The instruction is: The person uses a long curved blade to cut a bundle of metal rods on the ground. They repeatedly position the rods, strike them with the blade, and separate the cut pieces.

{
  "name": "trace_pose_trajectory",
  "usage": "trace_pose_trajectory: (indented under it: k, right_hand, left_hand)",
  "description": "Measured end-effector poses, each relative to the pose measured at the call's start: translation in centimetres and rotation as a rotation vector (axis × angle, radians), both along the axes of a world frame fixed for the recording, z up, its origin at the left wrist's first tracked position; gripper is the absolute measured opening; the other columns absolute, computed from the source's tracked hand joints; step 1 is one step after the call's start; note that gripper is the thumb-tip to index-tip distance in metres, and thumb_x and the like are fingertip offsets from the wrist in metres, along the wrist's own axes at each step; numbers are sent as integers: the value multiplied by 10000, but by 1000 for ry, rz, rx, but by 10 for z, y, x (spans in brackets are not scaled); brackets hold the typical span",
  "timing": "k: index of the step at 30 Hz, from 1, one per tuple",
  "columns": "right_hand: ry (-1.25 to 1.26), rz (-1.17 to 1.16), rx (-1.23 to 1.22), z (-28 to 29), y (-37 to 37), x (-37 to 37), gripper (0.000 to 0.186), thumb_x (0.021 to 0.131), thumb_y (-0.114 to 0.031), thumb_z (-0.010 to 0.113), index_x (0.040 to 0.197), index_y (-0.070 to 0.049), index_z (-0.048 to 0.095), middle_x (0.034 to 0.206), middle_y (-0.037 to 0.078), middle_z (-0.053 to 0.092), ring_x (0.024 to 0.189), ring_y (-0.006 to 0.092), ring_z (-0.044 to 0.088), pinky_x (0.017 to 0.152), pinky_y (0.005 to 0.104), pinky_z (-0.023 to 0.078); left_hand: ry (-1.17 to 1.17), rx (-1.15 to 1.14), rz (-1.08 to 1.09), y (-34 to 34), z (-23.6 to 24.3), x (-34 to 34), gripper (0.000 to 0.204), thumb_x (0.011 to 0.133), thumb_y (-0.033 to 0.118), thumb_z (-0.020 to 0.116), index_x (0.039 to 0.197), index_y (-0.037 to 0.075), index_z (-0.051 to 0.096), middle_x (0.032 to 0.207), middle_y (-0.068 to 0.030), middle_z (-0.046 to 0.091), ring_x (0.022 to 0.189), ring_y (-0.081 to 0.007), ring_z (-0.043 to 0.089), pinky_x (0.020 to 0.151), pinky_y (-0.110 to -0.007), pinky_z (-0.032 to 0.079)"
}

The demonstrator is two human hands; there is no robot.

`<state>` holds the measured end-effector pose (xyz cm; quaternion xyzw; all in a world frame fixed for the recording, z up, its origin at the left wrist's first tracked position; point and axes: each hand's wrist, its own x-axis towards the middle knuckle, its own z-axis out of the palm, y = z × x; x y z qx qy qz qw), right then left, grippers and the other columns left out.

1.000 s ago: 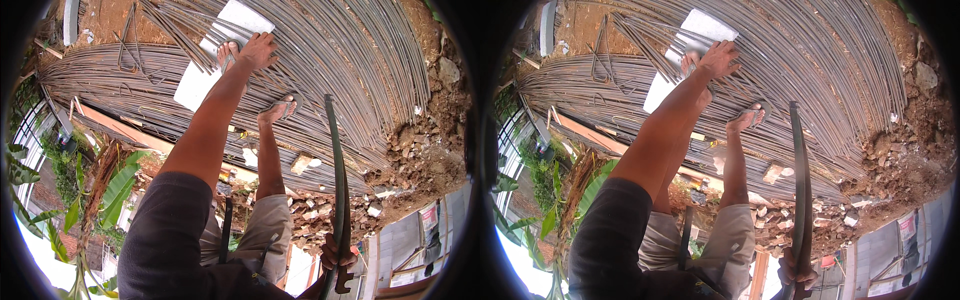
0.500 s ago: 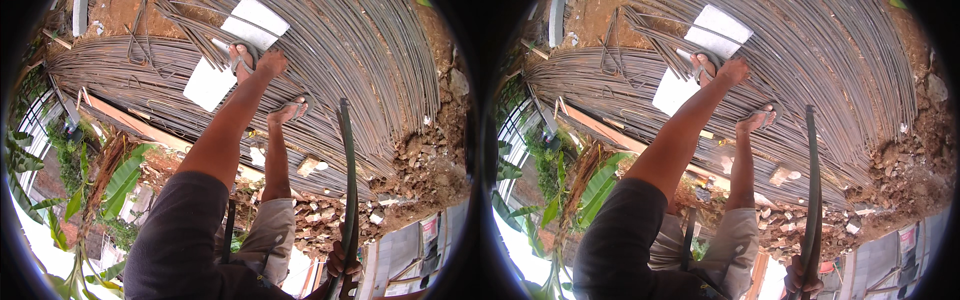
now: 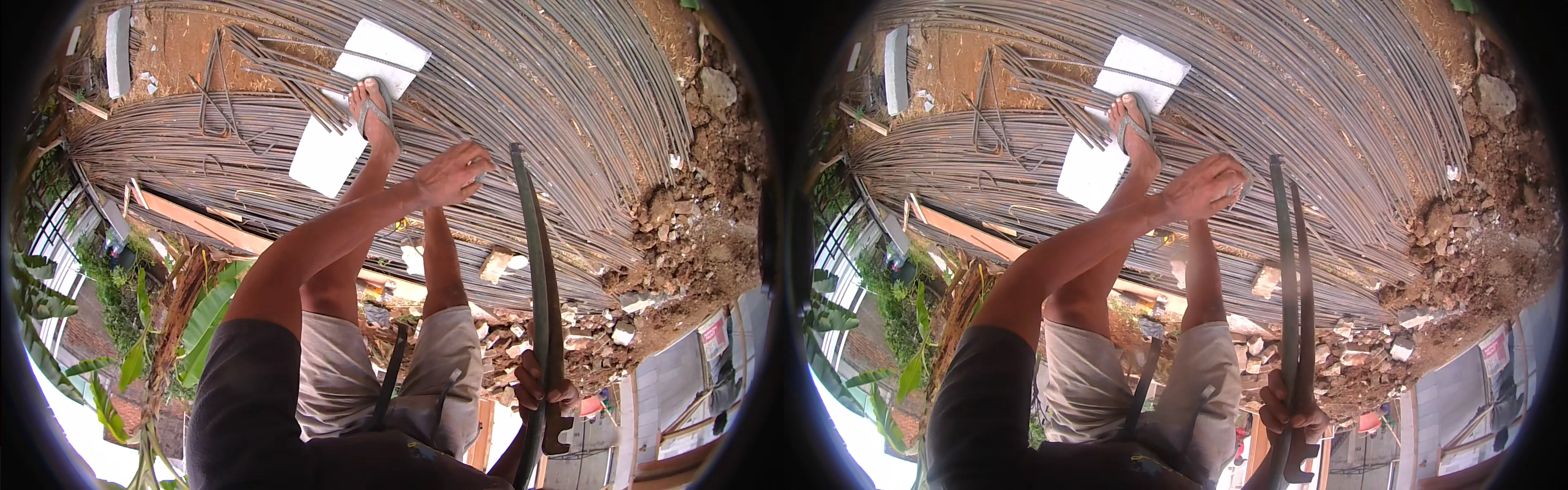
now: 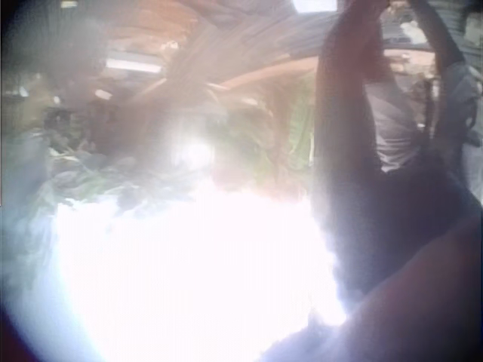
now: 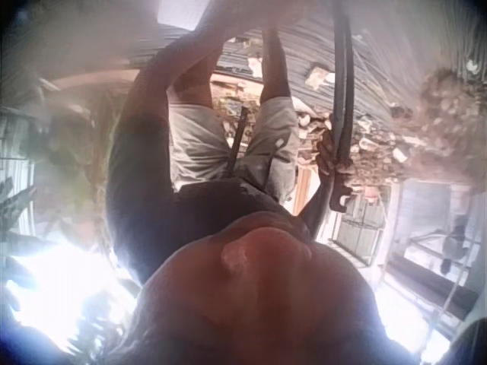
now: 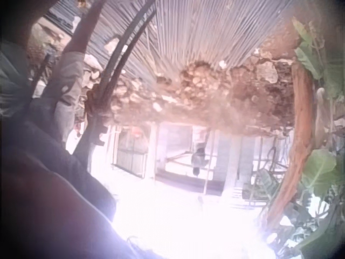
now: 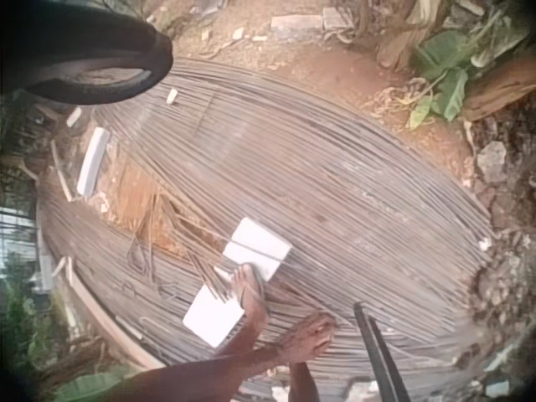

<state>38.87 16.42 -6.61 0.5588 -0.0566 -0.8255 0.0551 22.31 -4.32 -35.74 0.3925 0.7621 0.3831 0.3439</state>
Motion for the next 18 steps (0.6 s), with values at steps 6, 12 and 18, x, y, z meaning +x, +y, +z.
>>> trace_pose_trajectory:
  k: [6, 12, 18]
  right_hand:
    - [-70, -84, -85, 72, -10, 6, 510, 745, 16, 630, 1246, 20, 535, 1036, 89, 519, 742, 133, 450, 565, 249, 395]
    - [-27, 14, 153, 78, -26, 26, 538, 804, -125, 605, 1328, 1, 604, 1364, 141, 612, 1023, 275, 635, 861, 417, 538]
    - [-5, -76, 75, 85, 1, 103, 499, 762, -74, 590, 1250, -9, 668, 1177, 104, 690, 985, 264, 647, 843, 392, 525]
  left_hand:
    - [-160, 416, -32, 69, 194, 68, 453, 720, 50, 797, 1147, 66, 646, 1177, -96, 585, 1248, -300, 564, 1253, -510, 364]
    - [-158, 285, -34, 66, 197, 62, 301, 691, -4, 757, 953, 35, 613, 1027, -109, 565, 1168, -319, 589, 1287, -540, 305]
    - [-356, 381, 137, 53, 249, -49, 105, 790, 13, 646, 792, 53, 549, 835, -85, 584, 885, -262, 627, 1281, -541, 297]
